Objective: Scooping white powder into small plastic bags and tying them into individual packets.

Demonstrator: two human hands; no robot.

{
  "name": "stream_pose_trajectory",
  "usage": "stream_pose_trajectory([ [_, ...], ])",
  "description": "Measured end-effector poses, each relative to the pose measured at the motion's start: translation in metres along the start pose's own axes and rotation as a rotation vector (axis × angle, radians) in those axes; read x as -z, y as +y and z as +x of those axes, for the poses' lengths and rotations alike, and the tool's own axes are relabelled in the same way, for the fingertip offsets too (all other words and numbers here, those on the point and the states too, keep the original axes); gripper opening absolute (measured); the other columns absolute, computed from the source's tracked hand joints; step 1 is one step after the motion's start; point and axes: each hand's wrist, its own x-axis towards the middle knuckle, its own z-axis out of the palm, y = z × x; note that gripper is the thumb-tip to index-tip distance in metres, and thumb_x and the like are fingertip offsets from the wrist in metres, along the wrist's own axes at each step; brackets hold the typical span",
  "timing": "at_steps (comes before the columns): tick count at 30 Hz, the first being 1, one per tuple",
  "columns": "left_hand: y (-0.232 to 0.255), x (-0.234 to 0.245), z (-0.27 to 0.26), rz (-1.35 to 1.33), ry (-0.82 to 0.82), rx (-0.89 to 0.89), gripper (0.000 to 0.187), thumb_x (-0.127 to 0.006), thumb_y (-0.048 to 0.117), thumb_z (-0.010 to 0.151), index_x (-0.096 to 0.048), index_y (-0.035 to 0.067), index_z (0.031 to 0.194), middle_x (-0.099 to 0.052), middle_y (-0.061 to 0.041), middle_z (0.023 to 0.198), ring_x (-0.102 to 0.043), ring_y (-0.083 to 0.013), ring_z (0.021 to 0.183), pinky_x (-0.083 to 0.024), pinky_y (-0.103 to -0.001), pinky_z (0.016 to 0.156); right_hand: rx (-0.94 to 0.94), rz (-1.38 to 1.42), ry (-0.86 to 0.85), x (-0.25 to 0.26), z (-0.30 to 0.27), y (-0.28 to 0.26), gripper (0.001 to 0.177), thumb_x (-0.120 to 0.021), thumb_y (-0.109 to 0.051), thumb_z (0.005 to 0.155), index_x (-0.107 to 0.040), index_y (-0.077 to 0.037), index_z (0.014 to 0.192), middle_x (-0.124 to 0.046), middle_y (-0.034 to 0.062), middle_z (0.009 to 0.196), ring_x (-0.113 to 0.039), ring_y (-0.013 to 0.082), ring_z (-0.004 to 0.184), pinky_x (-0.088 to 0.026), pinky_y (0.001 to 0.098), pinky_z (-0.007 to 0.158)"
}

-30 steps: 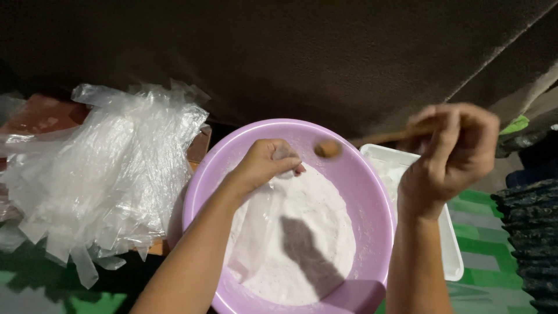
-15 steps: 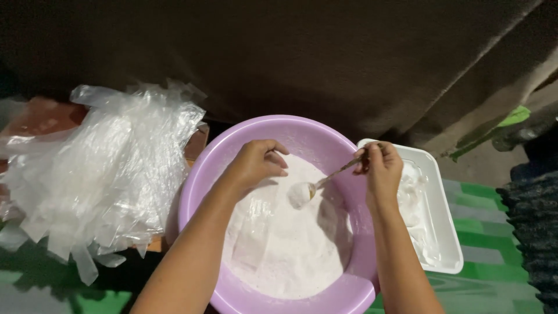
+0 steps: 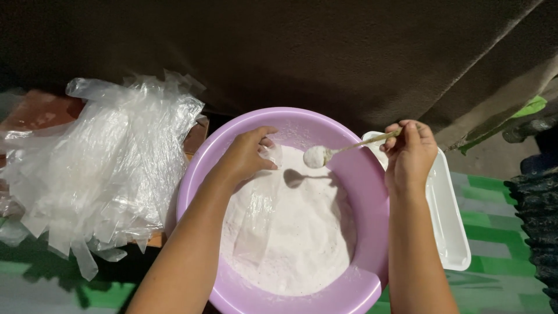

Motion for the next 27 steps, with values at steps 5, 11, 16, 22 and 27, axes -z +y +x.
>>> stream_pose_trajectory([
  [5,-0.004,-0.006,0.001,0.046,0.010,-0.021,0.088,-0.092,0.002,0.067,-0.057,0.017,0.146,-0.071,-0.013,0.124,-0.068,-0.0279,0.114,-0.055,-0.037,0.098,-0.014,0.043,-0.008,-0.008,0.018,-0.003,0.012,-0.051,-0.019,0.109,-0.059,-0.011,0.107,-0.073,0.0119,0.086,-0.062,0.0098,0.051,-0.060,0.0269,0.049],
  [11,0.004,-0.002,-0.008,0.147,0.034,0.008,0.076,-0.084,0.004,0.078,-0.057,0.018,0.147,-0.074,-0.013,0.112,-0.071,-0.0291,0.110,-0.054,-0.043,0.099,0.001,0.073,-0.018,-0.014,0.012,-0.002,0.011,-0.051,-0.019,0.109,-0.059,-0.011,0.108,-0.073,0.0119,0.086,-0.062,0.0088,0.050,-0.060,0.0267,0.050],
  [16,0.013,0.001,-0.008,0.059,0.011,-0.003,0.066,-0.080,0.010,0.082,-0.059,0.023,0.143,-0.076,-0.004,0.098,-0.072,-0.0208,0.107,-0.053,-0.038,0.099,0.057,0.083,-0.019,-0.004,0.002,-0.013,0.010,-0.054,-0.020,0.109,-0.059,-0.012,0.109,-0.072,0.0130,0.086,-0.062,0.0096,0.050,-0.061,0.0275,0.050],
  [22,0.041,0.002,-0.016,-0.598,-0.094,0.053,0.061,-0.078,0.000,0.081,-0.065,0.013,0.139,-0.067,0.001,0.092,-0.067,-0.0081,0.081,-0.055,-0.026,0.088,0.156,0.107,-0.065,0.006,-0.008,-0.048,0.012,-0.053,-0.014,0.109,-0.058,-0.009,0.100,-0.069,0.0129,0.084,-0.056,0.0101,0.051,-0.050,0.0244,0.046],
  [27,0.042,-0.004,-0.014,-0.817,-0.150,-0.006,0.063,-0.076,-0.005,0.081,-0.061,0.006,0.141,-0.070,-0.006,0.087,-0.073,-0.0171,0.087,-0.061,-0.029,0.088,0.094,0.106,-0.018,0.002,-0.017,-0.067,0.011,-0.056,-0.015,0.107,-0.060,-0.012,0.097,-0.069,0.0092,0.083,-0.054,0.0089,0.053,-0.046,0.0238,0.050],
])
